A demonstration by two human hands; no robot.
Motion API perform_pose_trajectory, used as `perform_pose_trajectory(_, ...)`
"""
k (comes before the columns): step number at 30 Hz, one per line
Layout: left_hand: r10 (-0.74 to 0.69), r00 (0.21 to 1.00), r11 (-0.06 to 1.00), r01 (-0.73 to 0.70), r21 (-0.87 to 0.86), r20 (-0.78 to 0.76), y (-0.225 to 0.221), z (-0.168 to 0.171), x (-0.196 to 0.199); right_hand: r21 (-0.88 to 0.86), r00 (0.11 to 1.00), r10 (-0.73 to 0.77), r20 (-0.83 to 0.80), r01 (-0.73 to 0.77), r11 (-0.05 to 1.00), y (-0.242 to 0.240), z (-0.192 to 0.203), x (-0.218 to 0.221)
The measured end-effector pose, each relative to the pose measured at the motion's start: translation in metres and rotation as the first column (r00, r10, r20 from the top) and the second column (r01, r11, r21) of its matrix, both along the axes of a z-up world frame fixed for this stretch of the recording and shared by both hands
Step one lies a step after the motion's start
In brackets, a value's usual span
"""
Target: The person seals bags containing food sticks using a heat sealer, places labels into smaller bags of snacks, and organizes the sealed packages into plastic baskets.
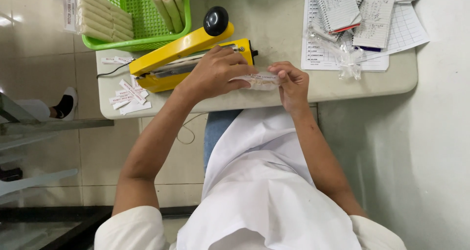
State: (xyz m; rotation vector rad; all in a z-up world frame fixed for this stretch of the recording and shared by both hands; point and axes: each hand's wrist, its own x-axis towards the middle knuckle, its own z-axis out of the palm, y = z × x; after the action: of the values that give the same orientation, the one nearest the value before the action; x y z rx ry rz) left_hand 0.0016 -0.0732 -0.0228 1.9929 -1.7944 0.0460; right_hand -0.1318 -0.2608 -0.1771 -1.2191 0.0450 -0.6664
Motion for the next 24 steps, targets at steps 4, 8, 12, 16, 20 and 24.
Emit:
perform_pose_trajectory(4, 0.004, 1.000, 1.000, -0.004, -0.007, -0.008, 0.001, -0.001, -0.002, 0.026, 1.000, -0.013, 0.025, 0.013, 1.000, -0.001, -0.004, 0.002)
perform_pose_trajectory(8, 0.016, 0.999, 0.998, -0.019, -0.064, -0.038, 0.002, -0.007, -0.005, 0.016, 1.000, -0.021, 0.013, 0.020, 1.000, 0.001, 0.000, -0.001)
perform_pose_trajectory(12, 0.124, 0.949, 0.921, -0.218, -0.322, -0.289, 0.013, -0.048, -0.006, 0.076, 1.000, -0.014, 0.016, 0.013, 0.997, -0.002, -0.003, 0.002)
perform_pose_trajectory(16, 0.055, 0.629, 0.809, -0.483, -0.334, -0.776, 0.021, -0.109, -0.029, 0.167, 1.000, -0.010, -0.005, 0.011, 0.986, -0.002, -0.001, 0.002)
perform_pose_trajectory(20, -0.008, 0.540, 0.858, -0.428, -0.284, -0.841, 0.010, -0.189, -0.037, 0.190, 0.998, 0.042, -0.050, -0.032, 0.981, -0.004, -0.002, -0.005)
perform_pose_trajectory(24, -0.038, 0.428, 0.853, -0.457, -0.253, -0.903, 0.010, -0.170, -0.040, 0.112, 0.982, 0.011, -0.188, 0.011, 0.994, -0.014, 0.014, 0.009)
